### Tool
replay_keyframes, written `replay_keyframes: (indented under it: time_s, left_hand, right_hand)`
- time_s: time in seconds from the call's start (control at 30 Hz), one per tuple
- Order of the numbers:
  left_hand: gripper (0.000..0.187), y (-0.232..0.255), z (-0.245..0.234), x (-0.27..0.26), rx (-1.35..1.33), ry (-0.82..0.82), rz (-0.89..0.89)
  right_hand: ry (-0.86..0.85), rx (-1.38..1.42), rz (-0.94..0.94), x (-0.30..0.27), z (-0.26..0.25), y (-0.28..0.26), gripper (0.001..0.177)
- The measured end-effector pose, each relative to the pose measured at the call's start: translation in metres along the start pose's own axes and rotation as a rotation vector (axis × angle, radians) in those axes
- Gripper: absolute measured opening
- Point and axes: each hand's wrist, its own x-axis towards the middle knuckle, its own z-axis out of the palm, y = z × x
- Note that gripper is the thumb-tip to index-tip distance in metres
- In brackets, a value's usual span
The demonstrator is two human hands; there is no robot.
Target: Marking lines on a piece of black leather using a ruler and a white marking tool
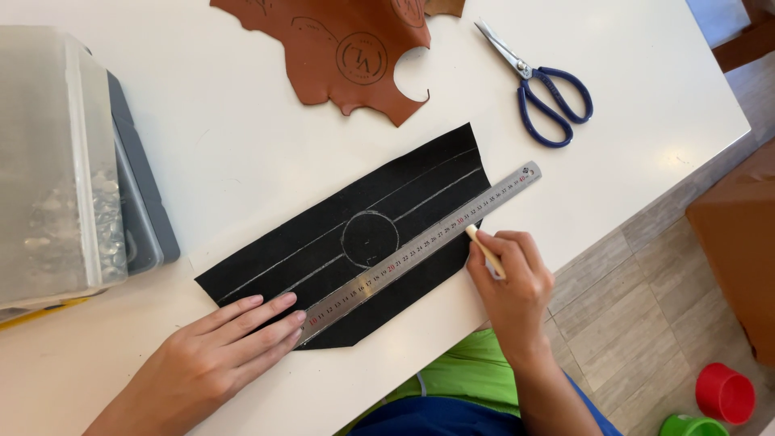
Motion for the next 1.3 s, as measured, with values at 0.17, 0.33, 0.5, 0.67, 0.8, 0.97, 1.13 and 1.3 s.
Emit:
replay_keyframes:
  time_s: [0.17,0.33,0.5,0.67,0.8,0.97,1.13,1.3]
  left_hand:
    - [0.033,0.0,0.002,-0.001,0.015,0.001,0.001]
    - [0.03,0.002,-0.001,0.002,0.016,0.015,-0.011]
    - [0.03,0.002,-0.001,0.001,0.031,0.008,-0.002]
    - [0.032,0.002,0.0,-0.001,0.031,-0.007,-0.009]
    - [0.031,0.004,-0.002,0.002,0.026,0.013,-0.017]
    - [0.031,0.003,0.001,-0.002,0.025,0.004,-0.005]
    - [0.033,0.003,0.007,-0.005,-0.003,0.016,-0.019]
    - [0.025,0.005,0.003,0.003,0.003,0.06,-0.018]
  right_hand:
    - [-0.053,0.043,-0.066,-0.005,0.001,-0.021,0.011]
    - [-0.063,0.05,-0.116,-0.011,0.006,-0.04,0.009]
    - [-0.123,0.079,-0.195,-0.017,0.008,-0.063,0.01]
    - [-0.208,0.184,-0.29,-0.031,0.015,-0.088,0.018]
    - [-0.218,0.325,-0.486,-0.033,0.003,-0.112,0.019]
    - [-0.156,0.356,-0.463,-0.036,0.001,-0.103,0.019]
    - [-0.183,0.31,-0.228,-0.038,-0.002,-0.058,0.036]
    - [-0.38,0.276,-0.545,-0.026,0.0,-0.024,0.017]
